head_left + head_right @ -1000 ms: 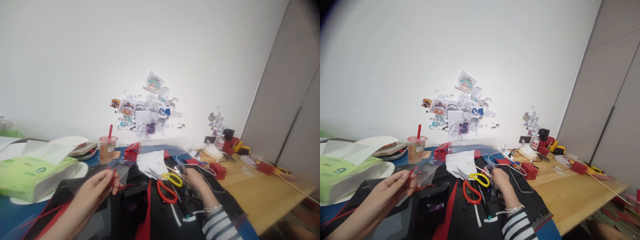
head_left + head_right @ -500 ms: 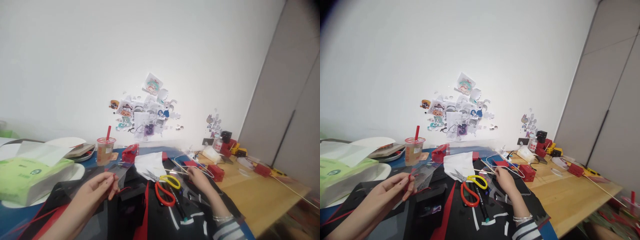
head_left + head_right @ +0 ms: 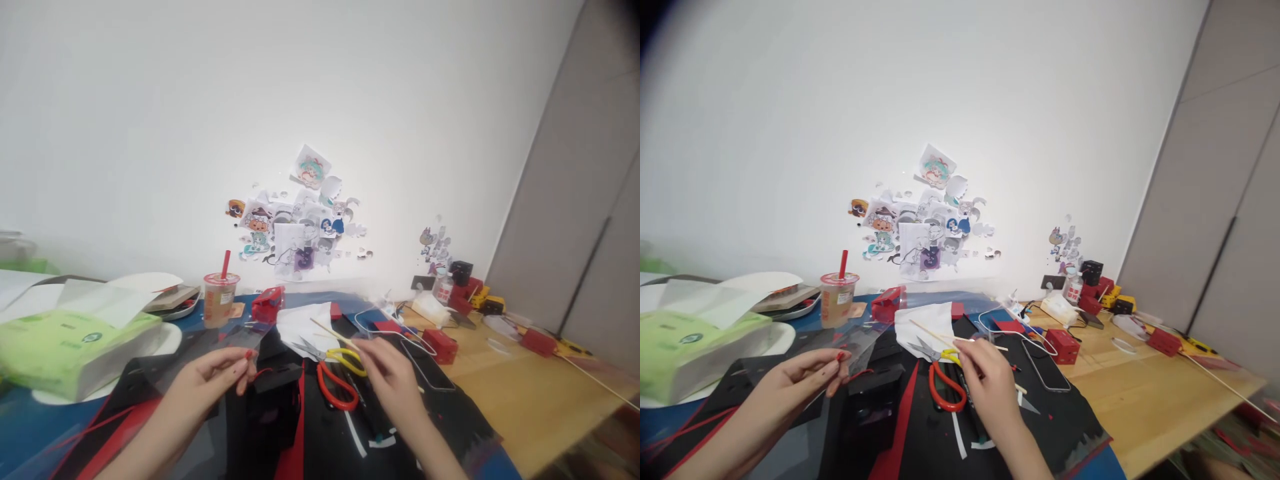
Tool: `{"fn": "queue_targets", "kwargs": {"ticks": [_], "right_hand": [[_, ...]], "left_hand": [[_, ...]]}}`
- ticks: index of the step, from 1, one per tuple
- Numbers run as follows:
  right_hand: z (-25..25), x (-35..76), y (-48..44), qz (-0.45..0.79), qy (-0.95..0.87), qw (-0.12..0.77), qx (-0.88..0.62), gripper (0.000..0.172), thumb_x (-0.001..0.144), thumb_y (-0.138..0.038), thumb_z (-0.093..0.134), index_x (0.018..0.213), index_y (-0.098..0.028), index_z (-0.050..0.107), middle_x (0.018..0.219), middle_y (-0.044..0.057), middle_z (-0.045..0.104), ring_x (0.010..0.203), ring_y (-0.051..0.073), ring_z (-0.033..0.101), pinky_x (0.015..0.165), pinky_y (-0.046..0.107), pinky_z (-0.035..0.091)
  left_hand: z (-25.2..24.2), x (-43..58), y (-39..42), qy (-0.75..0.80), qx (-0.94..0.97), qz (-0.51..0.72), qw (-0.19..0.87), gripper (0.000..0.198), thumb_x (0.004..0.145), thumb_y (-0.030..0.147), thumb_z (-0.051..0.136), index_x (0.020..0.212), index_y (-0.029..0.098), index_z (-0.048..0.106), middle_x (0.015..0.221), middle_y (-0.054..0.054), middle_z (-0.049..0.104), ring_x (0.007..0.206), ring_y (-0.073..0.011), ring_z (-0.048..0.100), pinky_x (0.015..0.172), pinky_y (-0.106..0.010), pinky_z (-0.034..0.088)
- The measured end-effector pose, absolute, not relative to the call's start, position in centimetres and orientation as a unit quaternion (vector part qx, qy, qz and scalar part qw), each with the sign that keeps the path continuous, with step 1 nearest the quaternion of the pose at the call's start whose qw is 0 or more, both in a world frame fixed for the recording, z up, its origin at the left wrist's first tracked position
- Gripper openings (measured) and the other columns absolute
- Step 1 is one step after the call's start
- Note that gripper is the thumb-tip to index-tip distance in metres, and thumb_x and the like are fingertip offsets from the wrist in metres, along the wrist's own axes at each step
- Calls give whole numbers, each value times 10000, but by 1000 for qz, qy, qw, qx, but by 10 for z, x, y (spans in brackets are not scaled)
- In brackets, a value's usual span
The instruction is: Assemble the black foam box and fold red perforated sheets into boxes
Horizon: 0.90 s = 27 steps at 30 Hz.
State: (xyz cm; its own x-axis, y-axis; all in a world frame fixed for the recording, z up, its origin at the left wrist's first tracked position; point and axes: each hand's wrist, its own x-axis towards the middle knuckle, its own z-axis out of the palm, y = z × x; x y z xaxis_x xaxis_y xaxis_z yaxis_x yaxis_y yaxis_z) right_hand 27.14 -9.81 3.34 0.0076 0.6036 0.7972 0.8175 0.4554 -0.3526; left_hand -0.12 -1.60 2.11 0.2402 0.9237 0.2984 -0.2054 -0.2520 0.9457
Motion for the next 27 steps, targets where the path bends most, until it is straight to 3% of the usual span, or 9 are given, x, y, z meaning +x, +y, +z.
{"fn": "queue_targets", "kwargs": {"ticks": [10, 27], "right_hand": [[17, 223, -103, -149, -776, 449, -418, 232, 863, -106, 460, 1017, -187, 614, 742, 55, 612, 685, 167, 565, 585, 271, 461], [15, 215, -102, -174, -768, 448, -424, 241, 877, -138, 458, 1050, -216, 608, 734, 57, 605, 667, 169, 566, 586, 275, 480]], "left_hand": [[20, -3, -20, 288, 639, 507, 502, 229, 771, 399, 610, 753, 174, 653, 620, 15, 632, 515, -82, 482, 555, -206, 368], [26, 1, -30, 258, 685, 472, 493, 282, 795, 441, 538, 779, 162, 583, 568, 4, 598, 466, -96, 457, 473, -215, 356]]}}
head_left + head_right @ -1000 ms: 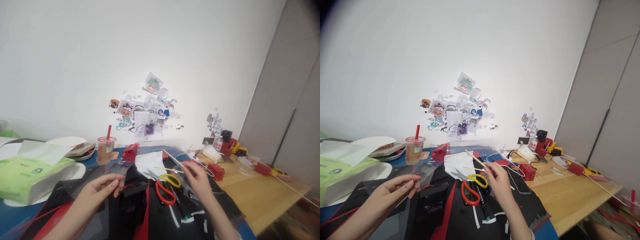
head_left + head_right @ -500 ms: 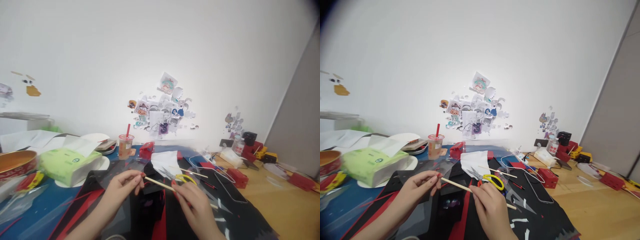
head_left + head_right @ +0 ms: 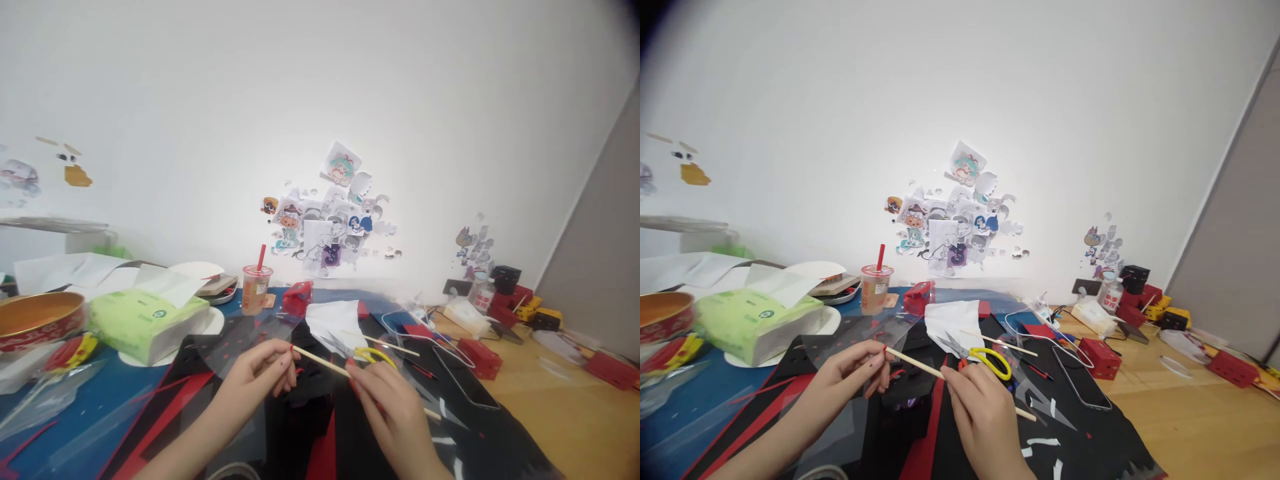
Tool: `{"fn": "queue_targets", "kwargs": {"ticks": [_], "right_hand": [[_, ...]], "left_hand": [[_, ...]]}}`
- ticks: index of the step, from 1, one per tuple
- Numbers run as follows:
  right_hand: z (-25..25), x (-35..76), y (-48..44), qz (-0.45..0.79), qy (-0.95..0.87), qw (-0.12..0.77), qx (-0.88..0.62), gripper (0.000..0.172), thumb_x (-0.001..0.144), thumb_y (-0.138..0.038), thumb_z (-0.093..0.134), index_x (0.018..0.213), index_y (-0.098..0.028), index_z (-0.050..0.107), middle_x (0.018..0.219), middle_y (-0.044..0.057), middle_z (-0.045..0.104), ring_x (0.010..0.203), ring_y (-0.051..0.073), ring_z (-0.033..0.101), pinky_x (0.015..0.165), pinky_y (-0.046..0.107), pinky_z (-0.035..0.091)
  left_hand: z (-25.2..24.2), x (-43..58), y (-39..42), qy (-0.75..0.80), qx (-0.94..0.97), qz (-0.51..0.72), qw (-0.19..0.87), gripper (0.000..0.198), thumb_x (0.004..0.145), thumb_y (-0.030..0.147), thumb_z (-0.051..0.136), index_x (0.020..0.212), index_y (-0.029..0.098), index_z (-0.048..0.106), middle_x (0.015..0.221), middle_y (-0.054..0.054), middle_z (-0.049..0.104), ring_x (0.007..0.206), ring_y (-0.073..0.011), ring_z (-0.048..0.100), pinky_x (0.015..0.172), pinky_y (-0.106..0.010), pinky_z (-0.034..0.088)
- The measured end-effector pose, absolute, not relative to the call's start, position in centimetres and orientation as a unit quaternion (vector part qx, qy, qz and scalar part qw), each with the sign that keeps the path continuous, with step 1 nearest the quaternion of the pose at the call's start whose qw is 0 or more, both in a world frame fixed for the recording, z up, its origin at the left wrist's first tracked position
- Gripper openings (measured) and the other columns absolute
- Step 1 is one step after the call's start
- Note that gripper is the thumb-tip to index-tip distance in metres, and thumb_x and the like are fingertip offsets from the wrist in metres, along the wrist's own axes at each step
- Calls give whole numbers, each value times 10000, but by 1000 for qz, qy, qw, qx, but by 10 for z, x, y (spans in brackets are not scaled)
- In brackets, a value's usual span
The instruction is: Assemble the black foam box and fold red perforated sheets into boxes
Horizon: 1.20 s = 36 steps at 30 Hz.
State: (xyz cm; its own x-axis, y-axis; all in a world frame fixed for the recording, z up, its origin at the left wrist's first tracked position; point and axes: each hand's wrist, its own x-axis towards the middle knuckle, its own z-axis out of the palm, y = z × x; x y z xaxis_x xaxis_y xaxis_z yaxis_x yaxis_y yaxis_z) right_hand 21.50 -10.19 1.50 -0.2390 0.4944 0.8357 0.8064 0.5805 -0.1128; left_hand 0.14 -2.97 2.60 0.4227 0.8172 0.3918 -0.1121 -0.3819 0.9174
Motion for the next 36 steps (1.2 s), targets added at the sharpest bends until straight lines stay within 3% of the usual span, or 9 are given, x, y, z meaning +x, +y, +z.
{"fn": "queue_targets", "kwargs": {"ticks": [13, 18, 24, 29, 36], "right_hand": [[19, 214, -104, -197, -784, 415, -418, 252, 866, -98, 448, 1059, -167, 594, 724, 72, 596, 667, 179, 561, 567, 269, 473], [28, 215, -107, -229, -791, 377, -423, 250, 867, -111, 431, 1023, -150, 622, 705, 78, 596, 653, 186, 565, 556, 278, 468], [37, 217, -110, -200, -798, 370, -433, 263, 883, -137, 401, 1009, -176, 628, 688, 62, 602, 636, 172, 572, 545, 257, 456], [42, 224, -109, -137, -809, 348, -454, 245, 892, -164, 415, 961, -190, 649, 698, 54, 615, 656, 172, 581, 565, 258, 452], [56, 229, -112, -138, -825, 319, -446, 235, 889, -172, 426, 934, -203, 655, 716, 46, 652, 664, 171, 603, 576, 261, 457]], "left_hand": [[20, 1, -28, 259, 733, 467, 422, 286, 870, 394, 420, 783, 166, 569, 609, 2, 572, 526, -116, 481, 502, -215, 373], [20, -1, -28, 288, 766, 467, 337, 329, 884, 356, 385, 695, 174, 583, 609, -7, 570, 547, -130, 516, 533, -222, 396], [24, -2, -27, 313, 785, 490, 215, 240, 835, 297, 461, 790, 190, 671, 629, -19, 622, 585, -152, 579, 581, -221, 439], [24, -5, -22, 291, 804, 475, 207, 199, 805, 278, 519, 825, 216, 707, 694, -23, 683, 615, -150, 604, 604, -210, 452], [32, -7, -23, 286, 836, 432, 180, 188, 776, 309, 549, 758, 230, 719, 655, -27, 693, 600, -159, 602, 586, -213, 441]]}}
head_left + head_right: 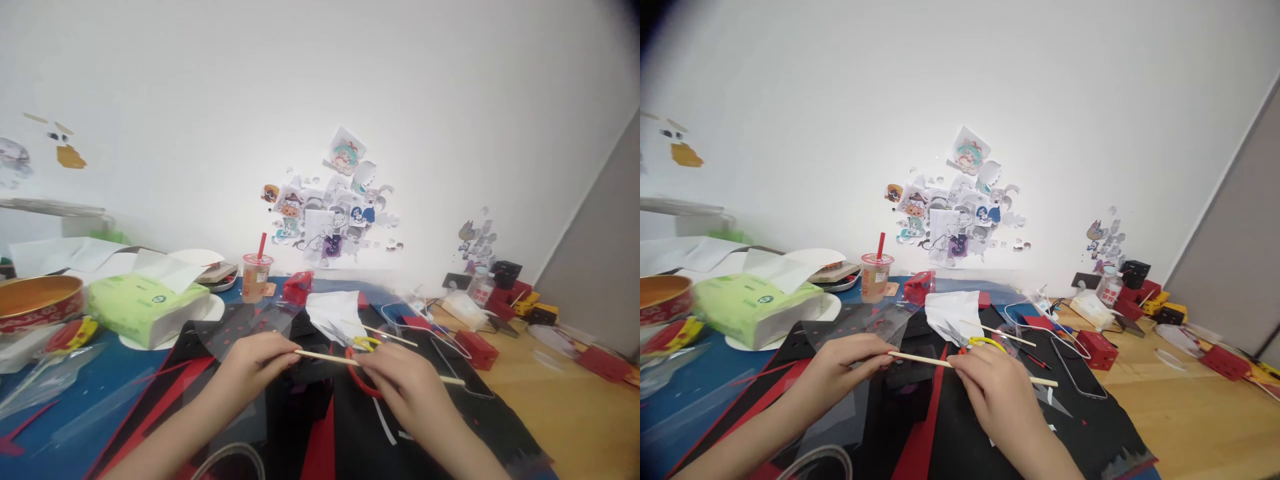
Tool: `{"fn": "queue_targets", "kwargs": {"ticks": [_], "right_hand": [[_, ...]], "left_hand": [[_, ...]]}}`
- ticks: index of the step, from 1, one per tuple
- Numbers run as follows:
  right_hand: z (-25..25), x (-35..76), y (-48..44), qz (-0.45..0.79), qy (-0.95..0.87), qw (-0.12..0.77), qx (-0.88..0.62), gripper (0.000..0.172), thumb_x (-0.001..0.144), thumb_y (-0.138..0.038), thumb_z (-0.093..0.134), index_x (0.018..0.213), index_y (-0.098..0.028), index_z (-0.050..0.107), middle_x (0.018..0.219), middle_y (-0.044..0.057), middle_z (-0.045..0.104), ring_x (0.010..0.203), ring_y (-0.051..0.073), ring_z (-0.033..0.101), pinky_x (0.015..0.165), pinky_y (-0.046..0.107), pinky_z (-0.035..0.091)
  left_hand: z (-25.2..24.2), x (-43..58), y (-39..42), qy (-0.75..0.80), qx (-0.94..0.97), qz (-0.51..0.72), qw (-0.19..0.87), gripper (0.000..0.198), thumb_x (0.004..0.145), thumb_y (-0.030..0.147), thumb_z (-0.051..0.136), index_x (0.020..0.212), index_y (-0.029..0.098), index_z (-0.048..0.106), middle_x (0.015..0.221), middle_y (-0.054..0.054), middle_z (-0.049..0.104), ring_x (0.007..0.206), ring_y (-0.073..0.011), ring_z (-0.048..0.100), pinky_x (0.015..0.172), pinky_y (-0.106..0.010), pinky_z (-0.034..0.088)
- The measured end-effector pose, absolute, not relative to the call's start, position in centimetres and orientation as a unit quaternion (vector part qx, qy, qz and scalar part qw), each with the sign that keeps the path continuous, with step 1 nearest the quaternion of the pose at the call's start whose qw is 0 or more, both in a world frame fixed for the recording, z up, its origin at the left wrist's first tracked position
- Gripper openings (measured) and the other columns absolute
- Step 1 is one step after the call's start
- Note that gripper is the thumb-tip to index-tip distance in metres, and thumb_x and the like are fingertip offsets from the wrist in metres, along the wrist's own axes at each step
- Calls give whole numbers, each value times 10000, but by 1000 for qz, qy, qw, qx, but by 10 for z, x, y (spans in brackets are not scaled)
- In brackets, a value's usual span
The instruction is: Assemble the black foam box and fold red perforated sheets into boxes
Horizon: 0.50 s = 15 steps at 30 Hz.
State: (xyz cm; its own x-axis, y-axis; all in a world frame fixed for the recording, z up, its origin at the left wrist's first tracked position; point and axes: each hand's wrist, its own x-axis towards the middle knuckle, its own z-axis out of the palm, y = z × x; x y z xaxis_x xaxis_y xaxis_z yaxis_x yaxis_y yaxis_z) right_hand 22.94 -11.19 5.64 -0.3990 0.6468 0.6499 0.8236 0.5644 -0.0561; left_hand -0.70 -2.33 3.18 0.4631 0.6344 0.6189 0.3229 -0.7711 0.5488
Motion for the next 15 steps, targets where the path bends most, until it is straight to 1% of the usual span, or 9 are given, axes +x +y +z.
{"fn": "queue_targets", "kwargs": {"ticks": [6, 8, 11, 15], "right_hand": [[68, 229, -116, -111, -830, 271, -474, 232, 876, -176, 436, 900, -231, 659, 801, 32, 702, 707, 177, 650, 604, 266, 487], [70, 228, -117, -128, -832, 267, -469, 233, 882, -187, 428, 890, -231, 656, 778, 33, 699, 688, 177, 647, 581, 262, 480], [73, 225, -119, -171, -835, 265, -450, 244, 894, -185, 405, 869, -213, 646, 701, 37, 671, 632, 171, 618, 528, 255, 448], [74, 224, -120, -195, -842, 257, -433, 253, 896, -173, 398, 866, -196, 648, 678, 40, 655, 618, 173, 599, 535, 263, 440]], "left_hand": [[26, -7, -22, 275, 846, 426, 165, 183, 782, 310, 543, 792, 245, 713, 709, -23, 712, 660, -166, 630, 619, -211, 446], [24, -7, -23, 276, 845, 432, 153, 184, 792, 316, 540, 799, 245, 710, 734, -24, 717, 683, -168, 639, 640, -210, 450], [23, -6, -25, 280, 846, 436, 127, 191, 805, 316, 538, 769, 228, 703, 716, -25, 711, 670, -161, 641, 635, -199, 444], [27, -6, -27, 279, 852, 429, 113, 197, 800, 320, 542, 725, 223, 697, 662, -20, 695, 621, -158, 628, 609, -198, 434]]}}
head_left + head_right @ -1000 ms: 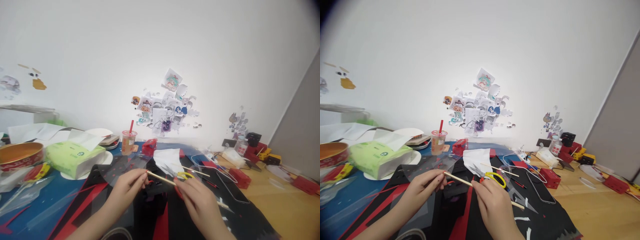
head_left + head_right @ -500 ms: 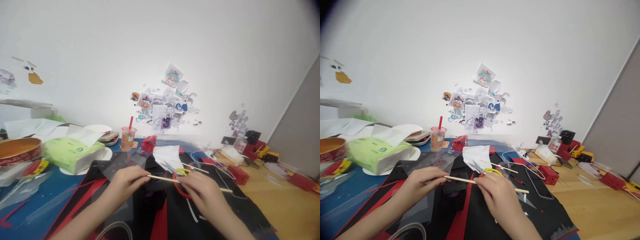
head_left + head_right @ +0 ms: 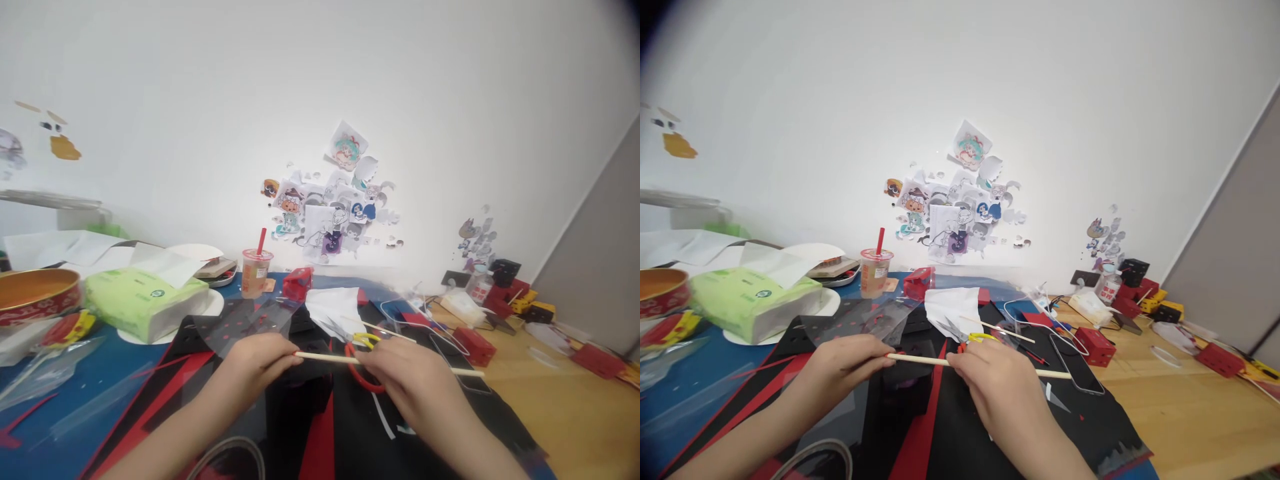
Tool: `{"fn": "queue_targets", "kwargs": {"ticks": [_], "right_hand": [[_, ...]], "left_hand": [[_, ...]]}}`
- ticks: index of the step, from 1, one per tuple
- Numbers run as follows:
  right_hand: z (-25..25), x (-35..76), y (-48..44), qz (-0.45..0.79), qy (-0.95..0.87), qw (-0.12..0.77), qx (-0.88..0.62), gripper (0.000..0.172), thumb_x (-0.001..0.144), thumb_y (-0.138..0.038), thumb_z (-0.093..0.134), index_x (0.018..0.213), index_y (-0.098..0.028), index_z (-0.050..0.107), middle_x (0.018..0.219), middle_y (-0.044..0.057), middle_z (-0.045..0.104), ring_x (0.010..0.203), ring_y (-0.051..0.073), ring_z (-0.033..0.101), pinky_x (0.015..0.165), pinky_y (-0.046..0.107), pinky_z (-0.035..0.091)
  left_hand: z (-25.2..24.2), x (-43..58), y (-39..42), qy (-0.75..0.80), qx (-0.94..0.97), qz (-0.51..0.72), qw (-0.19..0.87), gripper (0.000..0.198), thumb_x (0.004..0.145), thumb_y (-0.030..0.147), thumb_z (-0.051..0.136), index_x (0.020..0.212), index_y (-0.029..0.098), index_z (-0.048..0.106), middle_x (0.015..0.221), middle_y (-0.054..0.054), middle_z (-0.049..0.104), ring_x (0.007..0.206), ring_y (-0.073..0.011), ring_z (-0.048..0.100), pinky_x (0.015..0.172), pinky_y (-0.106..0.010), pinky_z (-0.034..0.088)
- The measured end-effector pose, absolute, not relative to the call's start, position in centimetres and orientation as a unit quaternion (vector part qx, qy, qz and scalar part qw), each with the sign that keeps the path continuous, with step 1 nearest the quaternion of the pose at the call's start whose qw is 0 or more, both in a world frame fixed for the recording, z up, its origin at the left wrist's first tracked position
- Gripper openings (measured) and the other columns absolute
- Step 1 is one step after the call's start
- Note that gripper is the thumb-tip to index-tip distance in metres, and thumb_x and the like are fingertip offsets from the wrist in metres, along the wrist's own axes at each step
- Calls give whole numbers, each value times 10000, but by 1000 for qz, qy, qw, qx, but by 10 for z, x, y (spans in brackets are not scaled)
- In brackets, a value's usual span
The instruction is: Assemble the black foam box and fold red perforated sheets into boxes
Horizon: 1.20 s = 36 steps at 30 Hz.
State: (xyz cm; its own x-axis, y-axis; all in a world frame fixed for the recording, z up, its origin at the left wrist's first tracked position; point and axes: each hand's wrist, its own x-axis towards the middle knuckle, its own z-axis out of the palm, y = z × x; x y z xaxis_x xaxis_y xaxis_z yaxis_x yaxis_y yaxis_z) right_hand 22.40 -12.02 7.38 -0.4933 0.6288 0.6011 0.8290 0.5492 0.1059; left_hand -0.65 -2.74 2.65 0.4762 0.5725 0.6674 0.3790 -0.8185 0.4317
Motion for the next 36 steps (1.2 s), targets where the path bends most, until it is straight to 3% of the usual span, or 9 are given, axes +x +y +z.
{"fn": "queue_targets", "kwargs": {"ticks": [5, 12, 16, 19, 25, 36], "right_hand": [[73, 228, -116, -74, -831, 274, -478, 217, 877, -189, 448, 904, -251, 654, 790, 11, 695, 692, 157, 639, 578, 240, 459], [77, 231, -116, -131, -851, 271, -429, 208, 872, -157, 452, 891, -220, 650, 730, 27, 670, 675, 163, 602, 589, 256, 430], [71, 229, -114, -30, -825, 303, -476, 201, 862, -162, 472, 890, -224, 661, 788, 18, 691, 710, 150, 627, 623, 240, 440], [64, 227, -108, 56, -800, 336, -495, 206, 852, -173, 472, 877, -212, 672, 813, 30, 698, 725, 156, 630, 632, 240, 445], [53, 223, -99, 136, -750, 393, -515, 200, 825, -201, 489, 857, -190, 686, 742, 43, 677, 643, 154, 594, 555, 229, 429], [57, 220, -100, 71, -800, 373, -464, 190, 861, -188, 485, 885, -195, 674, 663, 17, 652, 620, 140, 593, 582, 232, 432]], "left_hand": [[31, -8, -28, 268, 852, 430, 134, 171, 786, 305, 563, 718, 231, 702, 595, -6, 672, 545, -144, 588, 578, -200, 418], [28, -5, -28, 254, 865, 409, 141, 176, 784, 298, 558, 713, 214, 694, 609, -12, 676, 548, -135, 582, 542, -189, 406], [29, -4, -30, 260, 840, 450, 155, 164, 764, 278, 559, 667, 215, 675, 529, 20, 613, 496, -111, 542, 498, -176, 395], [34, -3, -34, 283, 799, 474, 237, 146, 716, 263, 597, 597, 194, 646, 513, 25, 587, 452, -98, 522, 454, -173, 397], [40, 0, -41, 309, 654, 538, 433, 101, 629, 253, 653, 692, 173, 653, 585, 11, 641, 502, -125, 596, 485, -201, 482], [44, -2, -43, 306, 660, 523, 444, 79, 647, 251, 662, 642, 172, 667, 543, 17, 640, 463, -105, 578, 446, -175, 462]]}}
